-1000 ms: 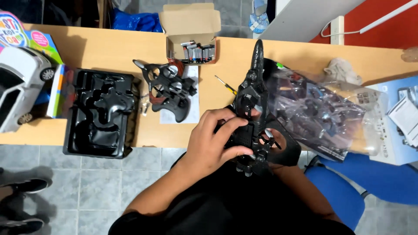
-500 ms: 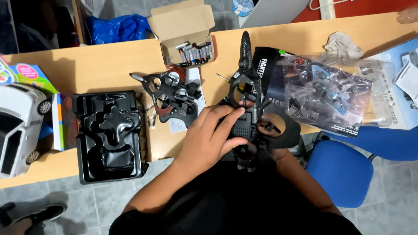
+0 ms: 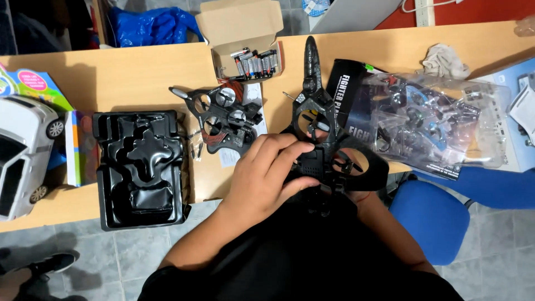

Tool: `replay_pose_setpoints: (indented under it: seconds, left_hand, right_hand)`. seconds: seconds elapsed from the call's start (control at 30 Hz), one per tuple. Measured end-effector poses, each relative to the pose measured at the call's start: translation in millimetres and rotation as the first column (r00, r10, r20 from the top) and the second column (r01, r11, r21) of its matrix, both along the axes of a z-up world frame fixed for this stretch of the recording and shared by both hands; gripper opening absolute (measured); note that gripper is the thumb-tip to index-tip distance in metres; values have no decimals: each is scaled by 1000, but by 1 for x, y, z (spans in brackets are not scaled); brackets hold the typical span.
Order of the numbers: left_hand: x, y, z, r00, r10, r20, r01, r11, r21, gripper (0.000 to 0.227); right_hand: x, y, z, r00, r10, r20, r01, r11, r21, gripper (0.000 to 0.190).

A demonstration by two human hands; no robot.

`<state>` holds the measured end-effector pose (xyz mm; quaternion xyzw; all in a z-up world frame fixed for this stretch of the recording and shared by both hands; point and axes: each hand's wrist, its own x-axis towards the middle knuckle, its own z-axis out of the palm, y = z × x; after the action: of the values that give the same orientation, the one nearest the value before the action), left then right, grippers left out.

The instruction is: Unboxing a toy drone, installing batteries into the remote control, and flying it.

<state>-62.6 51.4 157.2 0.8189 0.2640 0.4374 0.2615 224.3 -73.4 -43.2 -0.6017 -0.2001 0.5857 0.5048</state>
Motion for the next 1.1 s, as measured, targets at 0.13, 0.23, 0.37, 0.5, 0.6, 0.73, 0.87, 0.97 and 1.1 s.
replay_pose_setpoints:
  seconds: [0.13, 0.23, 0.37, 0.5, 0.6, 0.73, 0.87, 0.97, 1.1]
  left_hand:
    - [-2, -3, 4, 1000, 14, 3, -14, 1000, 21, 49]
    - [-3, -5, 5, 1000, 9, -3, -9, 1000, 17, 53]
    - [-9, -1, 9, 997, 43, -65, -45, 999, -29, 48]
    - [-6, 1, 14, 999, -37, -20, 32, 974, -223, 32]
    - [1, -3, 7, 1000, -18, -16, 15, 976, -216, 33]
    - [6, -8, 3, 999, 3, -33, -8, 988, -153, 32]
    - [11, -7, 0, 999, 24, -24, -26, 993, -114, 29]
    - [16, -6, -6, 999, 32, -10, -32, 994, -105, 27]
    - [22, -7, -23, 991, 92, 94, -79, 988, -133, 31]
  right_hand:
    - [13, -11, -19, 996, -13, -89, 15, 1000, 23, 35]
    - [26, -21, -34, 987, -31, -156, 38, 999, 38, 38]
    - [43, -31, -58, 967, -53, -249, 70, 996, 59, 43]
    - [73, -26, -84, 369, 71, -927, -129, 991, 25, 47]
    - [27, -12, -8, 987, 163, -12, -162, 986, 33, 36]
    - [73, -42, -108, 983, 150, 111, -136, 983, -119, 38]
    - [110, -61, -230, 911, -12, -412, 53, 995, 87, 59]
    - [65, -43, -151, 990, -70, -119, 61, 995, -75, 63]
    - [44, -38, -118, 974, -111, -197, 129, 988, 80, 65]
